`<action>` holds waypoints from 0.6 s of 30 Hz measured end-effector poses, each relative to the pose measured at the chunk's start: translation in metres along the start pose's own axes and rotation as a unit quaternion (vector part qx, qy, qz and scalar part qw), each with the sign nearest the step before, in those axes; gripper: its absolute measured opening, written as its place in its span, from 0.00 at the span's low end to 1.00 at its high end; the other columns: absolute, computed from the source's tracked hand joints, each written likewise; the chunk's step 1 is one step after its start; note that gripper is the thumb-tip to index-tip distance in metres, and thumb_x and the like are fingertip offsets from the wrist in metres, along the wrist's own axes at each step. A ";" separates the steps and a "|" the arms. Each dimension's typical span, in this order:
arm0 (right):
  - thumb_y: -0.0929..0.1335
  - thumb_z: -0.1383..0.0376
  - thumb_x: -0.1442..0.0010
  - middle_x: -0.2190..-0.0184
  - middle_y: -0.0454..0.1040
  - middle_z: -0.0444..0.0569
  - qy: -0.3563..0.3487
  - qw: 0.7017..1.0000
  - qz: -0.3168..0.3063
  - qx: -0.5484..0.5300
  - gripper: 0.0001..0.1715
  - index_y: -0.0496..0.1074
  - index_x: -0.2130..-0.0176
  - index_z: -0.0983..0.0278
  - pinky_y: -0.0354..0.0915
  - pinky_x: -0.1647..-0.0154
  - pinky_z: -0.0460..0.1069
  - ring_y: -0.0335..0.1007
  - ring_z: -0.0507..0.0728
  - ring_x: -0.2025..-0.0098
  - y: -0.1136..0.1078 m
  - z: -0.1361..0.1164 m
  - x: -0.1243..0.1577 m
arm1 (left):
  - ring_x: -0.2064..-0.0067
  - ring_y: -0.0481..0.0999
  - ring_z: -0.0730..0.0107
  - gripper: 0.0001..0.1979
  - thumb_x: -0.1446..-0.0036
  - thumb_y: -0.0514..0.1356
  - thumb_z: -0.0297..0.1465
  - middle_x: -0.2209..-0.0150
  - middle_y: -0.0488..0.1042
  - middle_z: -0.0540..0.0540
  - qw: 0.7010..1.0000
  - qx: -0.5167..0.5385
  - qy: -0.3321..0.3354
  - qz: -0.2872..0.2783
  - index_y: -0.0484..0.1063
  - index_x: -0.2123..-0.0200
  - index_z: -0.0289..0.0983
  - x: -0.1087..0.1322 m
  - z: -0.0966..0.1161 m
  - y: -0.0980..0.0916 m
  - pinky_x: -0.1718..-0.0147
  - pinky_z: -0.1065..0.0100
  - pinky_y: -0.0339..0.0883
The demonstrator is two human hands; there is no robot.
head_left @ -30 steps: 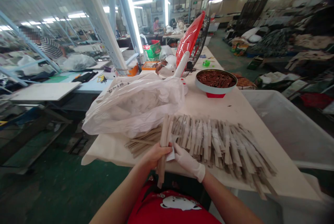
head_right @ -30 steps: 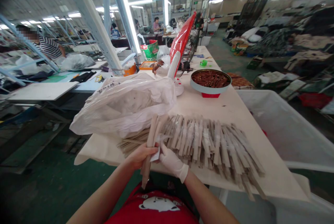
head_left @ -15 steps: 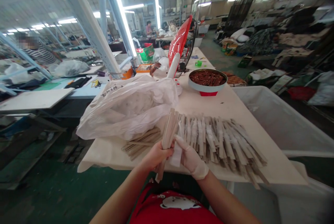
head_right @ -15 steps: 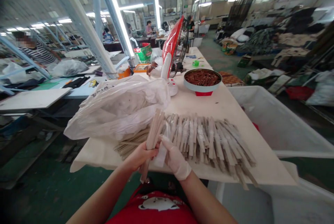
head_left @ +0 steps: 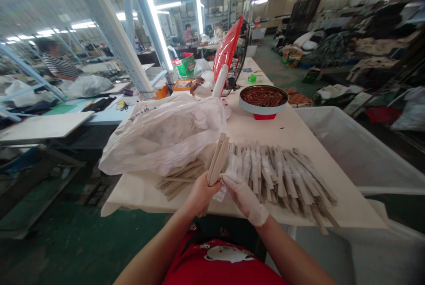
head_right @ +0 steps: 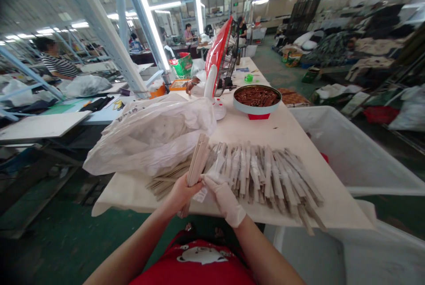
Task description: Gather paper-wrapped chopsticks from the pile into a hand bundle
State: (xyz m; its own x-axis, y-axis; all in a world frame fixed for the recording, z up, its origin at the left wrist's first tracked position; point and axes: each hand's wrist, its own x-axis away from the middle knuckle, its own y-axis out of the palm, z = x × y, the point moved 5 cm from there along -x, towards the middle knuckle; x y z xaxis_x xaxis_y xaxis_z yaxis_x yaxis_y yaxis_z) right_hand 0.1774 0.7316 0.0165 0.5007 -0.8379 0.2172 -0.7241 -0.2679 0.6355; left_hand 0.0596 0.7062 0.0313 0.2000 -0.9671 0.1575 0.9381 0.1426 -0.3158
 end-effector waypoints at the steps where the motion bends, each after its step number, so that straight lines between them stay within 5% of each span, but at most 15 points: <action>1: 0.75 0.57 0.54 0.68 0.79 0.45 -0.011 1.000 0.004 0.021 0.13 0.79 0.69 0.62 0.64 0.53 0.52 0.71 0.56 0.62 0.000 -0.002 0.001 | 0.70 0.67 0.72 0.10 0.54 0.62 0.33 0.72 0.70 0.51 1.000 -0.007 -0.001 0.004 0.69 0.68 0.35 0.000 0.000 -0.001 0.70 0.72 0.60; 7: 0.75 0.58 0.54 0.72 0.76 0.44 0.027 0.998 -0.039 0.036 0.13 0.76 0.68 0.61 0.65 0.63 0.50 0.70 0.54 0.69 -0.005 0.009 0.001 | 0.75 0.64 0.76 0.09 0.52 0.60 0.32 0.75 0.66 0.54 1.000 0.015 -0.005 -0.012 0.65 0.68 0.36 0.003 0.007 -0.001 0.75 0.73 0.58; 14: 0.74 0.52 0.55 0.79 0.70 0.41 -0.065 0.984 0.137 0.089 0.20 0.74 0.67 0.63 0.58 0.76 0.46 0.60 0.50 0.78 -0.045 -0.013 -0.013 | 0.81 0.64 0.78 0.08 0.49 0.57 0.33 0.77 0.66 0.55 0.994 0.098 -0.052 -0.013 0.59 0.68 0.37 0.019 0.021 -0.003 0.80 0.73 0.58; 18: 0.74 0.56 0.53 0.82 0.65 0.39 -0.060 0.992 0.091 0.056 0.22 0.74 0.61 0.65 0.51 0.81 0.44 0.52 0.47 0.82 -0.038 -0.032 -0.011 | 0.75 0.69 0.75 0.13 0.54 0.61 0.36 0.73 0.70 0.51 0.984 0.158 -0.085 -0.017 0.64 0.67 0.36 0.021 0.012 -0.008 0.78 0.73 0.60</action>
State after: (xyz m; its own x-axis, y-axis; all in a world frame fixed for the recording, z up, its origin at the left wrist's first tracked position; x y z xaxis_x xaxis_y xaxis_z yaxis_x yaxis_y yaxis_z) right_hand 0.2141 0.7664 0.0133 0.3013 -0.9263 0.2263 -0.8490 -0.1525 0.5060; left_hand 0.0596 0.6870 0.0485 0.1872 -0.9270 0.3249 0.9806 0.1958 -0.0064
